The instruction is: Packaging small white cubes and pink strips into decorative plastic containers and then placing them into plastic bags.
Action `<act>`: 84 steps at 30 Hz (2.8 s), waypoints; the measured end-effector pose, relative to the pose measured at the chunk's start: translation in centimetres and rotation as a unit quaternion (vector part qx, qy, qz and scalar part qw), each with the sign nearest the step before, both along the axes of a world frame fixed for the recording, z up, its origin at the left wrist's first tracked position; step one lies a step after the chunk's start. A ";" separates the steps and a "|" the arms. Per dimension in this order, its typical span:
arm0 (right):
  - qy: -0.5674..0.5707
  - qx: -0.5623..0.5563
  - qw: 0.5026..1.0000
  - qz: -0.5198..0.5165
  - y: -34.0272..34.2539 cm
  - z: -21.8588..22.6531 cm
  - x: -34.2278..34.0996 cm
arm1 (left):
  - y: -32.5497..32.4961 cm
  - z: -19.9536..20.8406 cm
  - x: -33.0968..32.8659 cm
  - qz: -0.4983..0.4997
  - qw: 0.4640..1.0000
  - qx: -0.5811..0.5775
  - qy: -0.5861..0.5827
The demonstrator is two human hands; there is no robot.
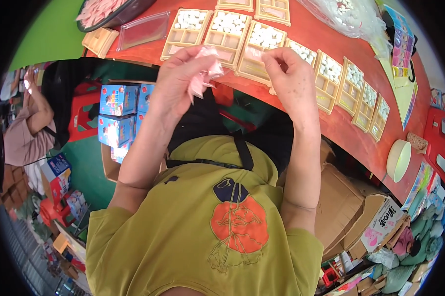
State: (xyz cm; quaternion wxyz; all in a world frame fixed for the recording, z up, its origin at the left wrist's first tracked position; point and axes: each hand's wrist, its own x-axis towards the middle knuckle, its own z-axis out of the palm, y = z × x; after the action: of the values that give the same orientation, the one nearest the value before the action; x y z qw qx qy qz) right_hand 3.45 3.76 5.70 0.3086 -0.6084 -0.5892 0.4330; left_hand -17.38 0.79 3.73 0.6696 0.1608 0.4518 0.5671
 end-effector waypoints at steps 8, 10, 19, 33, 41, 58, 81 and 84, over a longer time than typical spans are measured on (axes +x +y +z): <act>-0.239 0.120 0.963 0.040 -0.9 -1.0 0.2 | 0.5 1.0 -4.9 -0.003 0.997 0.066 0.032; -0.093 0.098 0.991 -0.007 -1.0 -0.8 0.7 | 0.2 1.5 -3.7 0.016 0.997 0.057 0.059; 0.090 -0.039 0.995 0.031 -1.5 2.1 -0.3 | 0.7 0.3 5.3 -0.018 0.989 0.135 -0.054; -0.012 -0.043 0.999 0.006 -1.9 -0.1 7.2 | -2.3 0.6 0.6 -0.104 0.991 -0.040 -0.067; -0.165 0.069 0.984 0.001 -3.6 0.2 7.0 | -3.1 0.5 6.0 -0.210 0.962 -0.117 -0.129; 0.085 0.047 0.974 -0.205 -7.1 -1.4 18.3 | -0.8 -0.7 15.0 -0.286 0.957 -0.038 -0.014; 0.173 0.060 0.923 -0.338 -6.7 -1.0 19.3 | 2.4 0.5 19.5 -0.349 0.935 -0.063 -0.013; 0.198 0.051 0.919 -0.337 -5.1 -3.0 20.7 | 2.6 0.3 19.9 -0.345 0.936 -0.069 -0.028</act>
State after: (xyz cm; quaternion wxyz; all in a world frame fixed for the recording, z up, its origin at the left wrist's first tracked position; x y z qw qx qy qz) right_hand 24.14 -1.32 2.73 0.5775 -0.6561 -0.2974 0.3842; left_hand 2.55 3.42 4.05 0.8462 0.2442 0.3873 0.2727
